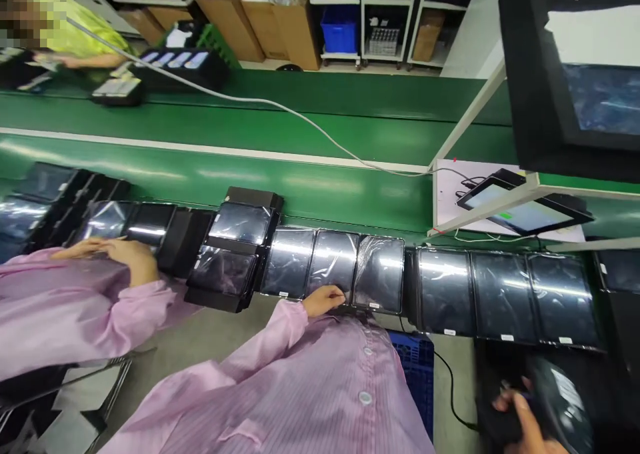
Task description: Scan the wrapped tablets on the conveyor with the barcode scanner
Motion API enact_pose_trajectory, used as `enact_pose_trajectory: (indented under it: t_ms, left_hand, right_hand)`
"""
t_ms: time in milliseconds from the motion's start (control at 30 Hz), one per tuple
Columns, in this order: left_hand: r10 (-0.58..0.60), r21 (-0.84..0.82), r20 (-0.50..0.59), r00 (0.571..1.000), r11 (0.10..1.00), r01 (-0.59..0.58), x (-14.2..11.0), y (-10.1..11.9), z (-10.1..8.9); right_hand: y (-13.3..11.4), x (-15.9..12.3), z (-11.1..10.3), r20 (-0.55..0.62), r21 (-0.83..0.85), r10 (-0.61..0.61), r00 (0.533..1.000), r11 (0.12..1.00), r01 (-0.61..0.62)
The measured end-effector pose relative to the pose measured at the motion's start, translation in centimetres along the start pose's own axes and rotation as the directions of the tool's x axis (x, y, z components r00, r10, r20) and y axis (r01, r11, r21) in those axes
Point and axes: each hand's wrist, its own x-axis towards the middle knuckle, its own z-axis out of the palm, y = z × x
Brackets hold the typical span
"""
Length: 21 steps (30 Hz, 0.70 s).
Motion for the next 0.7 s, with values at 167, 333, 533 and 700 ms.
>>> enact_pose_trajectory:
  t_ms: [167,333,533,700]
  left_hand:
    - [0.172,0.118,-0.168,0.971,0.981,-0.154,-2.3,-5.0,-4.8]
    - [0.44,0.434,-0.322,0.838,0.856,-0.283,-3.1,-9.2,-9.7]
    - [0.483,0.526,-0.509,0.712,0.83,-0.187,-3.2,-13.1,-14.3]
    - [0.413,0.426,-0.596,0.689,0.89,-0.164,-3.1,-14.5,-15.0]
  right_hand:
    - [-4.2,-7.4,13.2,0.175,-0.119,0.205,0.963,0.975,-0.186]
    - [-4.2,-11.5,22.3,0.156,-0.162,0.264,0.952,0.957,-0.239]
    - [-3.1,-13.7,24.8,0.122,-0.219,0.327,0.937,0.93,-0.295]
    - [-3.1,-13.8,25.6,0.132,-0.197,0.351,0.927,0.926,-0.322]
